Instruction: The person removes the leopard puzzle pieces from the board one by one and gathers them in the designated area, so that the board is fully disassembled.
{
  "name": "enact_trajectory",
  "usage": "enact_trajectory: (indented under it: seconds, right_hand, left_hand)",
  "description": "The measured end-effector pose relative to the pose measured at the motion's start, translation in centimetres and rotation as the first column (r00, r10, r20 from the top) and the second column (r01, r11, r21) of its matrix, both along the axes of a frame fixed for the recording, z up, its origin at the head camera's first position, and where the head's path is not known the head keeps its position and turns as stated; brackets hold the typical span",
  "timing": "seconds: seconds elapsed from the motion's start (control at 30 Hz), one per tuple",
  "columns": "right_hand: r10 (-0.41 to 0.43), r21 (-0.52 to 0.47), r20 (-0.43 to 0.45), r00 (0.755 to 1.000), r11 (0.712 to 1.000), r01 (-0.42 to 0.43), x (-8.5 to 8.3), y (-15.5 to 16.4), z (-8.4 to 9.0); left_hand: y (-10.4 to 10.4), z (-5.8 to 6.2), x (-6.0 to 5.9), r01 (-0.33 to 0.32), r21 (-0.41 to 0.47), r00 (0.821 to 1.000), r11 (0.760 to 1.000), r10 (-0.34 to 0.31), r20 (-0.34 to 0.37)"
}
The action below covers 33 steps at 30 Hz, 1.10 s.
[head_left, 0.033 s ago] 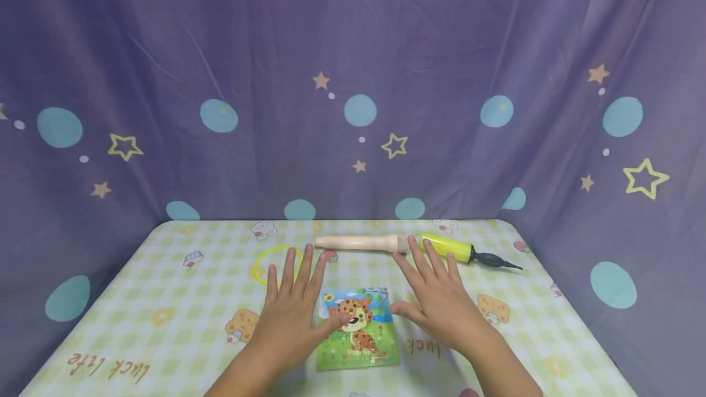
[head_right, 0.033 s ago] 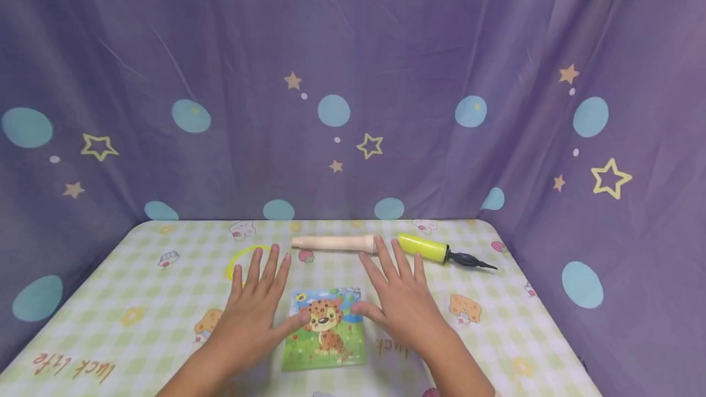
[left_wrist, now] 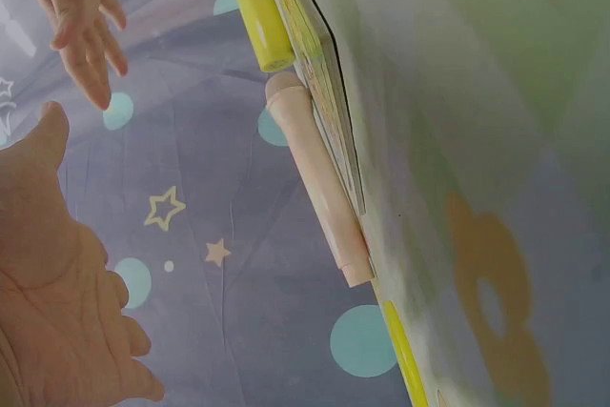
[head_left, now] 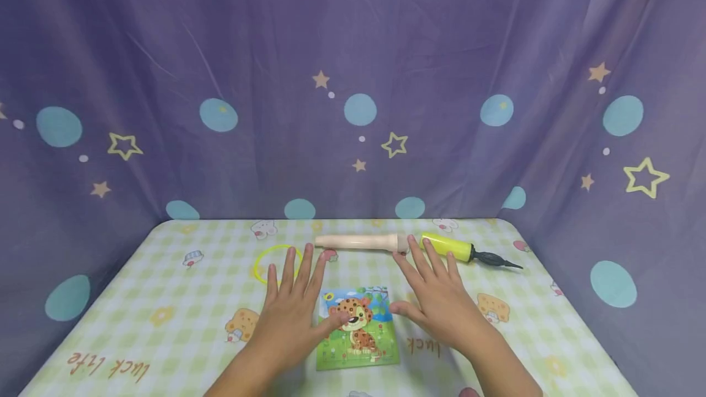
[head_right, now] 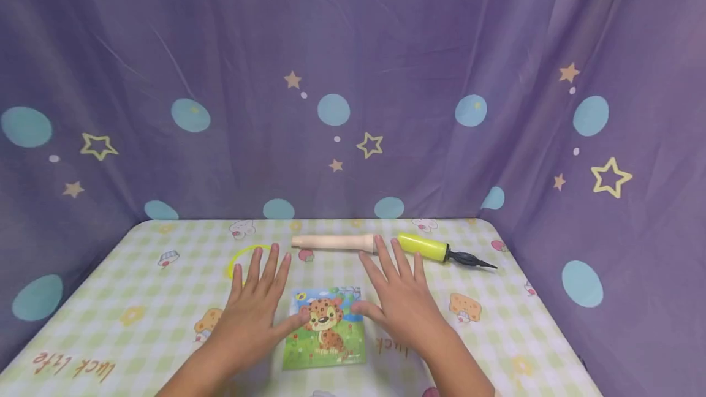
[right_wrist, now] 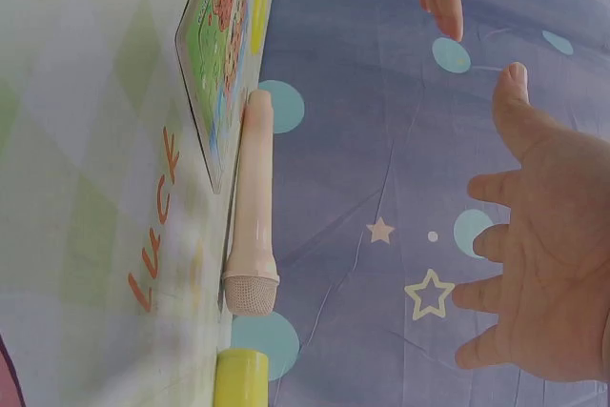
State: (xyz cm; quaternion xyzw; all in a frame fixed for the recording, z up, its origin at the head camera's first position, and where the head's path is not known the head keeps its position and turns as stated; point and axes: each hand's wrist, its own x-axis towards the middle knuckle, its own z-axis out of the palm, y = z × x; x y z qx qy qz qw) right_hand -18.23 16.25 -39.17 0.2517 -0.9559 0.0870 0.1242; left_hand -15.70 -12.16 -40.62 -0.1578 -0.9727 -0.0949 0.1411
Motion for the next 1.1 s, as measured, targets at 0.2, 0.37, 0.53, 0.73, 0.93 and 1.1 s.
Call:
enact_trajectory:
  seconds: [0.2,0.37,0.53,0.73,0.93,1.1]
  right_hand:
    - [-0.006,-0.007,0.017,1.000,1.000,0.006,0.0,0.1,0.0]
    - [0.004,-0.040,0.036,0.999,0.999,-0.003,-0.1,0.2,0.3]
    - [0.022,-0.116,0.056,0.998,0.993,-0.015,-0.6,0.6,0.6]
    - [0.052,-0.203,0.160,0.986,0.979,-0.018,-1.6,0.4,0.6]
    - [0.102,-0.199,0.213,0.972,0.978,-0.059,-3.5,-0.6,0.5]
    - [0.170,-0.218,0.285,0.943,0.970,-0.109,-5.7,-1.7,0.6]
  left_hand:
    - [0.0,0.0,0.1,-0.004,-0.001,1.000,1.000,0.004,0.016]
    - [-0.2,0.2,0.0,0.002,-0.015,1.000,1.000,-0.002,0.023]
    - [-0.7,0.4,-0.2,0.010,0.003,0.998,1.000,-0.010,0.058]
    - [-0.8,0.8,-0.3,0.038,0.036,0.986,0.999,-0.044,0.158]
    - [-0.7,1.2,-0.1,0.116,0.022,0.959,0.993,-0.118,0.256]
    - [-0.8,0.8,-0.1,0.294,-0.063,0.911,0.954,-0.260,0.320]
